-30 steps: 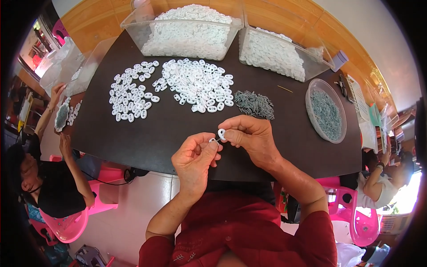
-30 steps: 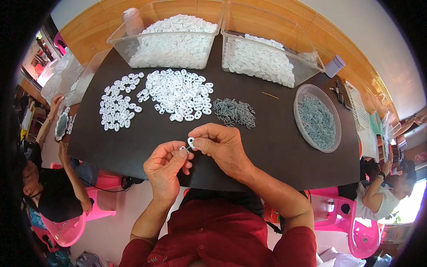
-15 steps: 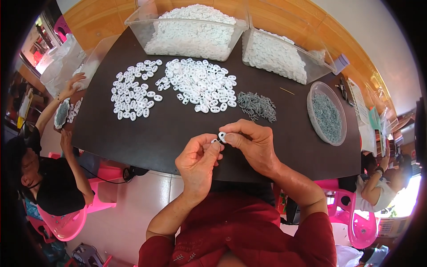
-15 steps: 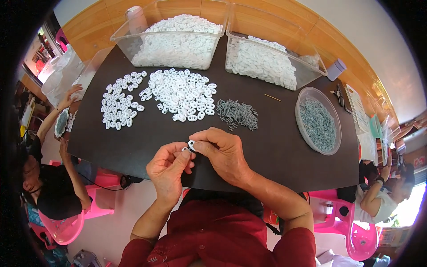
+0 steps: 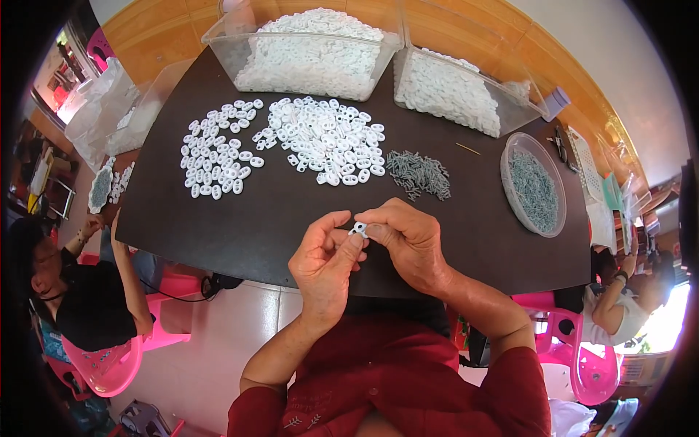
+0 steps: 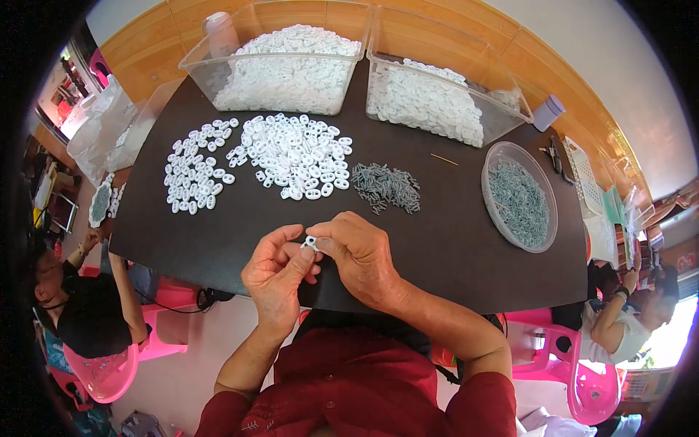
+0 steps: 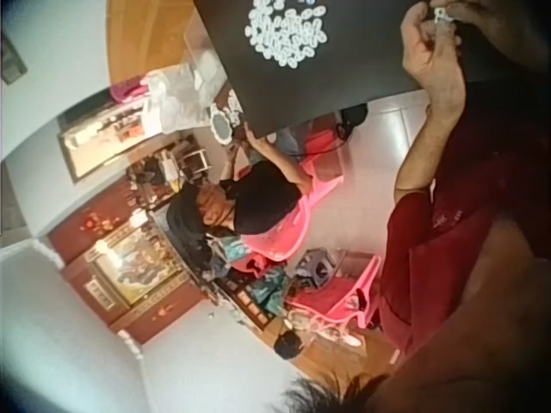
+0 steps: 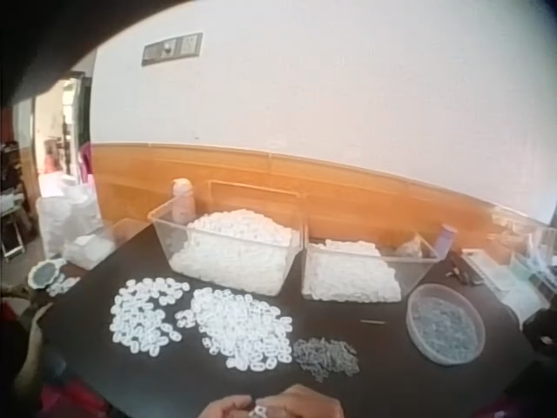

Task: Manually assembling small white plastic oval-shaped parts with tiny metal pins.

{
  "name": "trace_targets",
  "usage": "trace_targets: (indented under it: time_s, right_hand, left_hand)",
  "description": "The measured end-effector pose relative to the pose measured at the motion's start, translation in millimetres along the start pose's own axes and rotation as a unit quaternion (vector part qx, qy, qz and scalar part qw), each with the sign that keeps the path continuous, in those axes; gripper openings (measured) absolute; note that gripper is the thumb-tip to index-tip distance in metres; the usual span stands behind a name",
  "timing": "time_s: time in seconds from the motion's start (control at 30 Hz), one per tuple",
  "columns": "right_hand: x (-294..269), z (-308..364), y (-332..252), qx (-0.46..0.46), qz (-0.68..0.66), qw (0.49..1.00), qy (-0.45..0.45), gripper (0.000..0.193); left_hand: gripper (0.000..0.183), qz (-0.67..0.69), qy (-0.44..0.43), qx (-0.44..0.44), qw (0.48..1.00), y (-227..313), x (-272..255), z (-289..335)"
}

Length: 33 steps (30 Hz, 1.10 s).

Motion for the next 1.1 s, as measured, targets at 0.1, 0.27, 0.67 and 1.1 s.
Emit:
trace_targets:
  time_s: [0.1, 0.27, 0.67, 1.1]
  right_hand:
    - [0, 0, 1, 0.048, -0.036, 0.998, 0.018, 0.014]
    - [-3, 0, 6, 0.059, -0.053, 0.997, 0.010, 0.016]
    - [0, 2, -10, -0.130, 0.148, 0.980, -0.029, 0.034]
    - [-1, 4, -11, -0.186, 0.215, 0.959, -0.018, 0.035]
  left_hand:
    - [0.025, 0.005, -0.020, -0.003, 1.000, -1, 1, -3]
    - [0.027, 0.000, -0.032, -0.018, 0.999, -4, 0, -7]
    - [0.023, 0.066, -0.028, -0.028, 0.997, -3, -1, -12]
    - [0.019, 0.086, -0.020, -0.063, 0.994, -6, 1, -12]
Point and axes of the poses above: each hand's wrist, its own z-axis away from the middle knuckle, its own x-axis out of the palm, y = z × x, the point moved 3 cm from there along -z, towards the middle knuckle, and after that the axes turned 15 degrees about -x, right-handed, at the moved point
